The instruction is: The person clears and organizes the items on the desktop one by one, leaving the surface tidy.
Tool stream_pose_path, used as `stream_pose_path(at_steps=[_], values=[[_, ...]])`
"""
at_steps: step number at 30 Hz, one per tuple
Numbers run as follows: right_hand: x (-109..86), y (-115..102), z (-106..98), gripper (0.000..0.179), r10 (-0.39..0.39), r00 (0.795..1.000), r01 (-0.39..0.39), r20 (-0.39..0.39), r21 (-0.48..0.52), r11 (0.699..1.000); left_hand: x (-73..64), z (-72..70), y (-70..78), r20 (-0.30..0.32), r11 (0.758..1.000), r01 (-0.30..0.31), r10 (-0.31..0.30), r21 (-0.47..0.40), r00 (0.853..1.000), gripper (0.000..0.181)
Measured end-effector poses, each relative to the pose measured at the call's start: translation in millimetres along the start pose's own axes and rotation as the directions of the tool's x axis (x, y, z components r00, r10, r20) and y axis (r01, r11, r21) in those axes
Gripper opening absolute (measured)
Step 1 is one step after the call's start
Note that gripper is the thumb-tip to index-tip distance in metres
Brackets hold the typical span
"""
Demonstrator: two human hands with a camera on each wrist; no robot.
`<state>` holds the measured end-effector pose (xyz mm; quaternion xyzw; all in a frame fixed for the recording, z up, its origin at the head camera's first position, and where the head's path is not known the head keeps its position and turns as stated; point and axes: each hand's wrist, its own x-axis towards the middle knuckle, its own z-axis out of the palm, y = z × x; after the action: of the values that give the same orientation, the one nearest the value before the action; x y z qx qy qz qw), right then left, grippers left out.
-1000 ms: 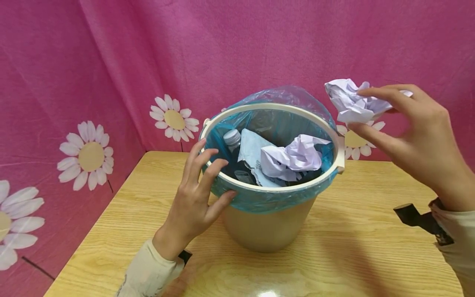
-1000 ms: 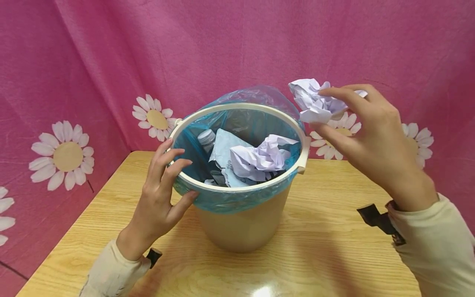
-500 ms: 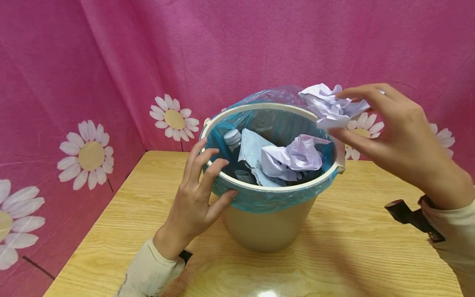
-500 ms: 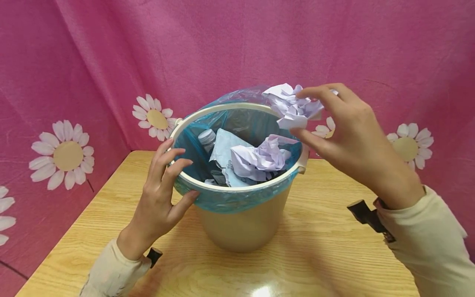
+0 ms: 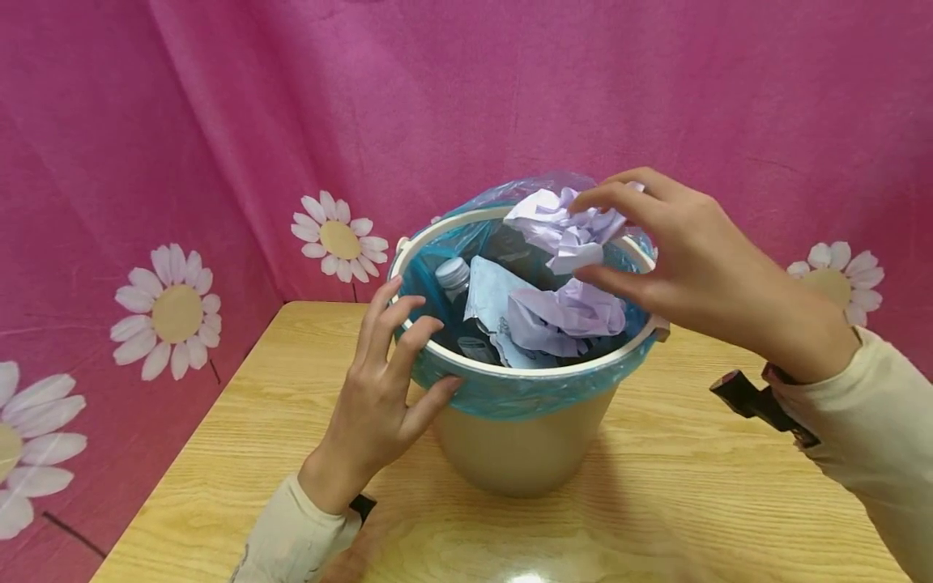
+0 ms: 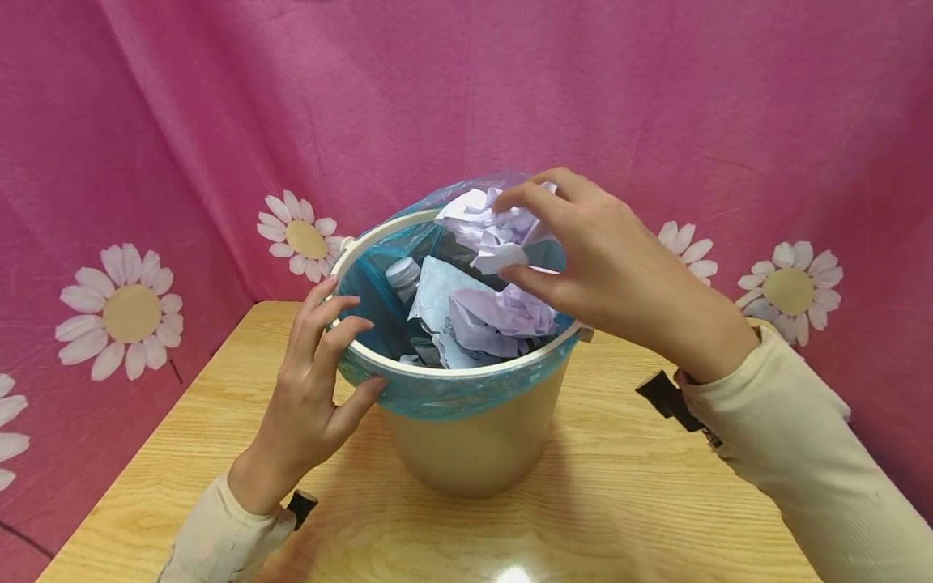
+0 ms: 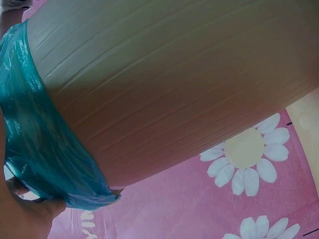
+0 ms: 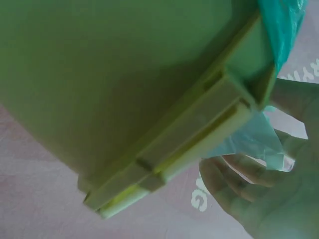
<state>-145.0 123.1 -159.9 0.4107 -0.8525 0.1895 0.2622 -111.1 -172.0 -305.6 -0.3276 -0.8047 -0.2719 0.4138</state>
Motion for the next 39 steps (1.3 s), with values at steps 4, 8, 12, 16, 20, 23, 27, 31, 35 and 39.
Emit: stream_pose_path(at_steps=[4,8,12,16,20,23,27,31,35,39], values=[[10.3,-5.2,6.6,0.055,-0.027,0.995,0.026,0.101,0.005,1.000,-0.4,0.3,-0.3,0.005,1.000,-0.004,0.004,0.005,1.000,0.052],[23.6,-14.2,13.7,0.049,-0.033,0.976,0.035,0.216,-0.006,0.999,0.2,-0.8,-0.1,0.002,1.000,-0.009,0.009,0.005,1.000,0.052],[36.1,-24.9,21.7,0.043,-0.039,0.942,0.053,0.332,-0.032,0.998,-0.2,-1.5,-0.5,0.008,1.000,-0.005,0.005,0.008,1.000,0.052],[46.3,-32.9,29.4,0.041,-0.049,0.908,0.087,0.416,-0.073,0.994,-1.1,-1.5,-1.1,0.021,1.000,0.002,-0.003,0.017,1.000,0.052],[53.4,-40.2,36.5,0.045,-0.063,0.880,0.128,0.471,-0.108,0.986,-1.3,-1.5,-1.2,0.025,1.000,0.001,-0.002,0.019,1.000,0.053],[55.9,-45.8,40.1,0.058,-0.066,0.865,0.126,0.498,-0.088,0.988,-1.0,-2.0,-0.6,0.023,1.000,-0.002,0.001,0.014,1.000,0.055],[53.8,-45.3,39.2,0.070,-0.082,0.877,0.113,0.473,-0.039,0.993,0.1,-2.0,0.9,0.032,1.000,0.001,-0.002,0.021,0.999,0.056],[49.3,-38.6,36.2,0.059,-0.105,0.898,0.132,0.426,-0.033,0.991,1.2,-1.9,1.8,0.041,0.999,0.011,-0.013,0.043,0.999,0.055],[43.7,-29.7,32.5,0.049,-0.142,0.909,0.159,0.391,-0.010,0.987,1.4,-2.4,3.0,0.037,0.998,0.020,-0.022,0.056,0.999,0.054],[34.1,-15.6,20.4,0.041,-0.131,0.944,0.126,0.304,0.035,0.991,0.3,-4.3,2.1,0.025,0.997,0.031,-0.033,0.075,0.999,0.052]])
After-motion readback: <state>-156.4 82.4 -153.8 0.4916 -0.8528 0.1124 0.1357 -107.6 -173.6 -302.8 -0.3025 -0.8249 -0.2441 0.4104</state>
